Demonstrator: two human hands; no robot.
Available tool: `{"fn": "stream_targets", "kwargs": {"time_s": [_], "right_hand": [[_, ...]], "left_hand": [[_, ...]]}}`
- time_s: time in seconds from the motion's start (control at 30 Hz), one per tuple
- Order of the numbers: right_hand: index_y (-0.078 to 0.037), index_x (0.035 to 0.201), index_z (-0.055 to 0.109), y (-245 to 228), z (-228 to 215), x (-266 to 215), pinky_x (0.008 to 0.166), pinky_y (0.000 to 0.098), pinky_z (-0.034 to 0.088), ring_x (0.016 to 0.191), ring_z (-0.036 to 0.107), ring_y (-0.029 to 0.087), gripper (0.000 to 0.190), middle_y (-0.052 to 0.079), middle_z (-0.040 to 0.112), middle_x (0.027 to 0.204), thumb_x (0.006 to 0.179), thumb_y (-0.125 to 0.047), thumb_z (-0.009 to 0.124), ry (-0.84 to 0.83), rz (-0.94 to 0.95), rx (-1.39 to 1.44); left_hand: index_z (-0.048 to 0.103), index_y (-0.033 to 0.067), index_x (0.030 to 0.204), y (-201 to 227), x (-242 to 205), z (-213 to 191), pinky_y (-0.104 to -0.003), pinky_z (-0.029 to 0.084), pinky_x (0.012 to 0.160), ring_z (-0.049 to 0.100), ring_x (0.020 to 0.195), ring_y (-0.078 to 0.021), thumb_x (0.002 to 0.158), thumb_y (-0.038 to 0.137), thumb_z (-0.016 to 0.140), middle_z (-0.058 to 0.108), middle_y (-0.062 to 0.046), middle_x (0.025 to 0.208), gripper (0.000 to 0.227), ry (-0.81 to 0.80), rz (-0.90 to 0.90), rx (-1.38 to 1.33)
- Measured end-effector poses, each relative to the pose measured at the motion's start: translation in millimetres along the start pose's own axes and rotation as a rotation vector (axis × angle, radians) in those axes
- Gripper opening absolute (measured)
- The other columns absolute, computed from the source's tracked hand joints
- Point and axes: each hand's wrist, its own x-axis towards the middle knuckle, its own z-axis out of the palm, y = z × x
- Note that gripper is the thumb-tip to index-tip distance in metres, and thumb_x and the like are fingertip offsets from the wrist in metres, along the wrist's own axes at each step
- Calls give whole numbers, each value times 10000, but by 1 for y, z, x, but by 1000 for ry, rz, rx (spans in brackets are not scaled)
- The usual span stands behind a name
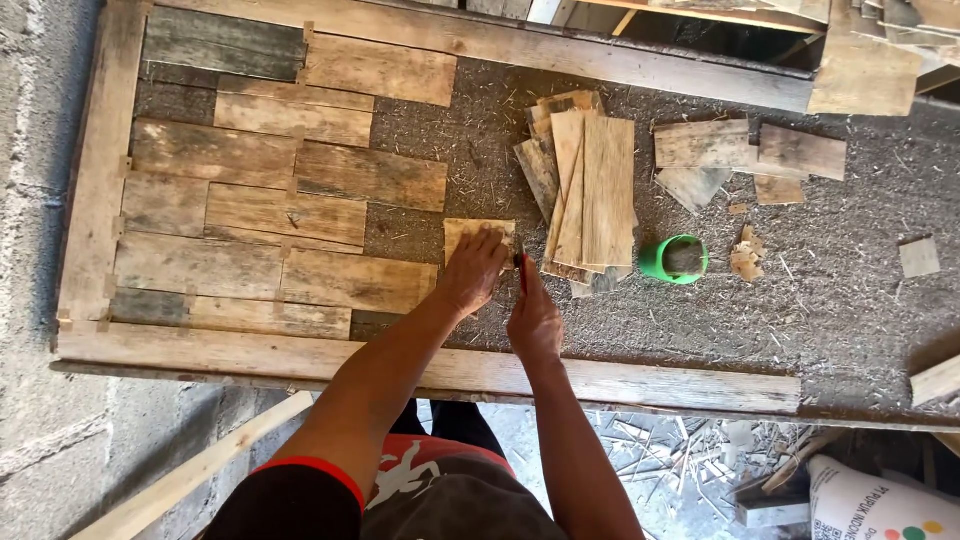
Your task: Gluing small wooden pieces onto a wooden panel to create a pattern.
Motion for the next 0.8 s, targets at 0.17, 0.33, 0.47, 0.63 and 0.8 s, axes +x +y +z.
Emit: {"fn": "stream_targets", "kwargs": {"time_s": [0.17,0.33,0.47,0.63,0.8], "right_hand": [[-293,1605,237,-14,6,25,276,285,428,408,522,139,589,187,723,922,1090,-87,437,-167,192,-83],[-292,1610,223,2,24,29,307,279,447,441,529,140,600,147,705,840,1101,-79,458,-114,91,-66],[-272,1606,224,-3,22,30,300,296,451,432,533,144,602,146,709,839,1094,-88,481,-106,98,-103],[-253,1600,246,3,25,30,288,302,444,415,529,143,585,134,714,828,1097,-88,494,-97,90,-115],[-224,1609,244,-1,27,32,309,281,480,442,548,151,589,157,702,829,1095,-69,486,-132,125,-100]], "left_hand": [[466,-31,1452,0,3,-28,-506,362,1167,435,1421,-359,864,180,735,426,-224,1557,680,-28,-27,32],[443,-18,1482,7,6,-57,-453,382,1159,394,1426,-309,829,253,759,365,-178,1594,775,-198,-21,162],[444,-20,1480,5,6,-54,-460,380,1155,382,1419,-313,801,252,781,337,-183,1599,805,-178,-17,153],[451,-28,1477,3,6,-48,-464,376,1172,378,1431,-316,796,235,793,346,-185,1598,807,-193,-24,102],[430,-14,1498,2,6,-52,-480,370,1180,379,1426,-326,752,238,848,334,-196,1600,892,-174,-5,92]]}}
